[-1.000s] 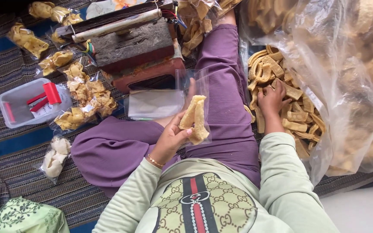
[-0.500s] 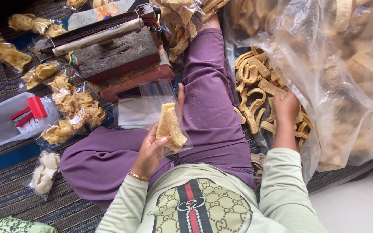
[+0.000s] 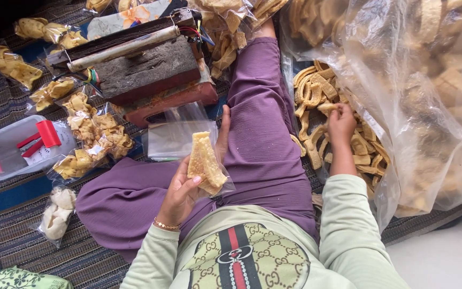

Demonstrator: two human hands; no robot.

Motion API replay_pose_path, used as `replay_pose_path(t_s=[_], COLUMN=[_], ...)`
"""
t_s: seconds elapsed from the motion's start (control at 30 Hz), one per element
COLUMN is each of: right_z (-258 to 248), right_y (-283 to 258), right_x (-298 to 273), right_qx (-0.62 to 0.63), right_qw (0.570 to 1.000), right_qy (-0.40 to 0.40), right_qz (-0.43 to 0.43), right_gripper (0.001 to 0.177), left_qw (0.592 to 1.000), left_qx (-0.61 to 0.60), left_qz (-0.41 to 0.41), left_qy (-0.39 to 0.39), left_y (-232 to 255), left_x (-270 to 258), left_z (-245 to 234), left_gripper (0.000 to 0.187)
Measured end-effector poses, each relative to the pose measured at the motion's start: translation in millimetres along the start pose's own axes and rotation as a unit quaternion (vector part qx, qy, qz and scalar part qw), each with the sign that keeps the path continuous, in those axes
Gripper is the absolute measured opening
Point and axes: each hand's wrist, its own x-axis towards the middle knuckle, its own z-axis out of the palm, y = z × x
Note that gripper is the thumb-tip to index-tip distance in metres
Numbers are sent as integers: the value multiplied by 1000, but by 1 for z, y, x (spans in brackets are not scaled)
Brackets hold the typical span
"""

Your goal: Manually picking up fried snacks and placing them into small plastic bags for packaging while sitting on the floor.

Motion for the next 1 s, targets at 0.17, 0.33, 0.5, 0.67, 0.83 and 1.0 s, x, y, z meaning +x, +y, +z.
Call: replay_pose_path(t_s=[0.17,0.33,0.5,0.67,0.83,1.0], right_z=[-26,-59,-106,-126,-139,-146], right_y=[-10,-100,-209,-239,-212,-158], right_x=[7,-9,-31,-35,-26,0], right_qx=[294,398,389,391,445,20], right_qw=[941,898,873,807,818,958], right_qy=[-83,-175,-247,-375,-322,-12], right_qz=[146,59,-162,-235,-168,-285], right_gripper=[16,23,30,30,25,45], left_qw=[996,979,895,881,880,878], left_qx=[65,151,387,422,425,428], left_qz=[4,11,75,81,85,94], left_qy=[-61,-138,-210,-195,-194,-193], left_y=[5,4,16,21,18,10], left_x=[9,9,9,1,-2,4], left_z=[25,42,46,47,45,39], left_gripper=[88,93,84,81,80,80])
